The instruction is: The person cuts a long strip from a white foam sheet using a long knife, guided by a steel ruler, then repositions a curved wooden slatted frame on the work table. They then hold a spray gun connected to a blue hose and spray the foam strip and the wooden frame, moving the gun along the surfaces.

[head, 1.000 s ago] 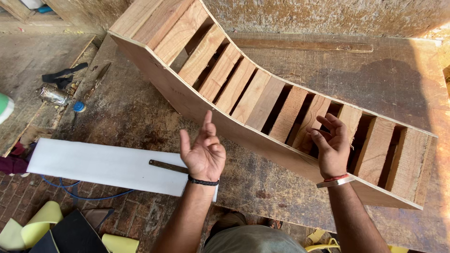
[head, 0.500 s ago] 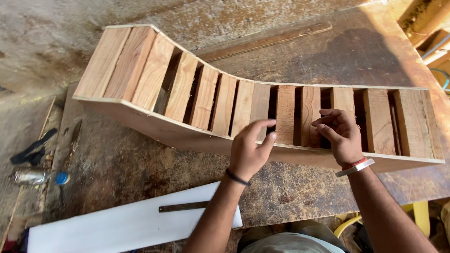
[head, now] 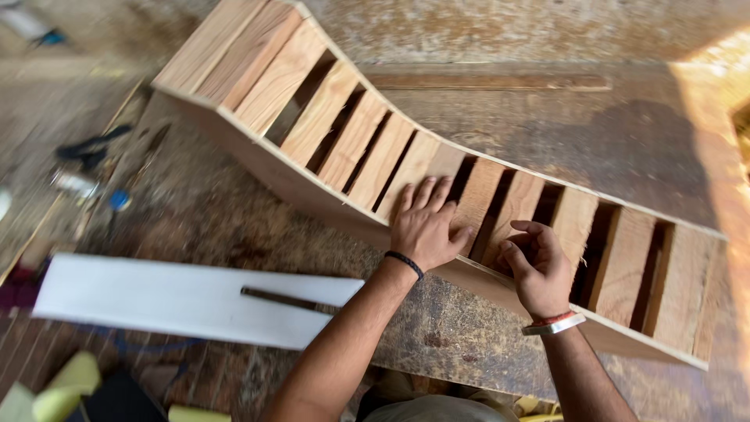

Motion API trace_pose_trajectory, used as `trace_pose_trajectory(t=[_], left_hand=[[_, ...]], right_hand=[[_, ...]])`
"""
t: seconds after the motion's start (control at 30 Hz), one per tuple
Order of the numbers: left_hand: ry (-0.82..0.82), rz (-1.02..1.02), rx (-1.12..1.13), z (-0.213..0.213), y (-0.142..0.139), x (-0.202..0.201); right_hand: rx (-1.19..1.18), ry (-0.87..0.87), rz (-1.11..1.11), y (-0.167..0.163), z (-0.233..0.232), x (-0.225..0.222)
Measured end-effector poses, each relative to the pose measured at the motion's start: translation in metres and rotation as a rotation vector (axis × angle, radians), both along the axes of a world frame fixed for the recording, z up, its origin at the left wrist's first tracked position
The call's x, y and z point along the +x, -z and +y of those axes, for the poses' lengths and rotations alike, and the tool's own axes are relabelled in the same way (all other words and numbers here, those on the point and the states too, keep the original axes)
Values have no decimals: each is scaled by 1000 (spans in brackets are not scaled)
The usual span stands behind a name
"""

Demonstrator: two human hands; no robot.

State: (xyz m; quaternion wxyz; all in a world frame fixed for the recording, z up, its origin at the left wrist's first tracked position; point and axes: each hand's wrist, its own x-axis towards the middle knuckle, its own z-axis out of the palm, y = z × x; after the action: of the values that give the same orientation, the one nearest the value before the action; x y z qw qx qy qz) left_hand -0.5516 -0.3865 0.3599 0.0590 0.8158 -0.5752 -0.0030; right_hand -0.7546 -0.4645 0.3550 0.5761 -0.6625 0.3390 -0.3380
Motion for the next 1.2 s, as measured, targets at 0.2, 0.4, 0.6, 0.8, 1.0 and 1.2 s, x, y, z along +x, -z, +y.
trace_pose_trajectory(t=[0.2,0.4,0.6,0.8,1.0,1.2], left_hand=[[-96,92,-380,23,19,-16],[-449,103,-677,180,47,-54],[-921,166,-704,313,47,-70],[-1020,232,-937,351,64,-58],[-1128,402,-993,387,69,-37],[-1021,494,-998,454,83,0]], right_hand=[[7,-195,-85,-2,-1,9],[-19,-307,-88,-1,-3,16],[-188,-338,-25,4,11,39],[-282,-364,1,-5,24,57],[-279,-607,146,-3,104,86],[-287,-808,435,40,206,141]])
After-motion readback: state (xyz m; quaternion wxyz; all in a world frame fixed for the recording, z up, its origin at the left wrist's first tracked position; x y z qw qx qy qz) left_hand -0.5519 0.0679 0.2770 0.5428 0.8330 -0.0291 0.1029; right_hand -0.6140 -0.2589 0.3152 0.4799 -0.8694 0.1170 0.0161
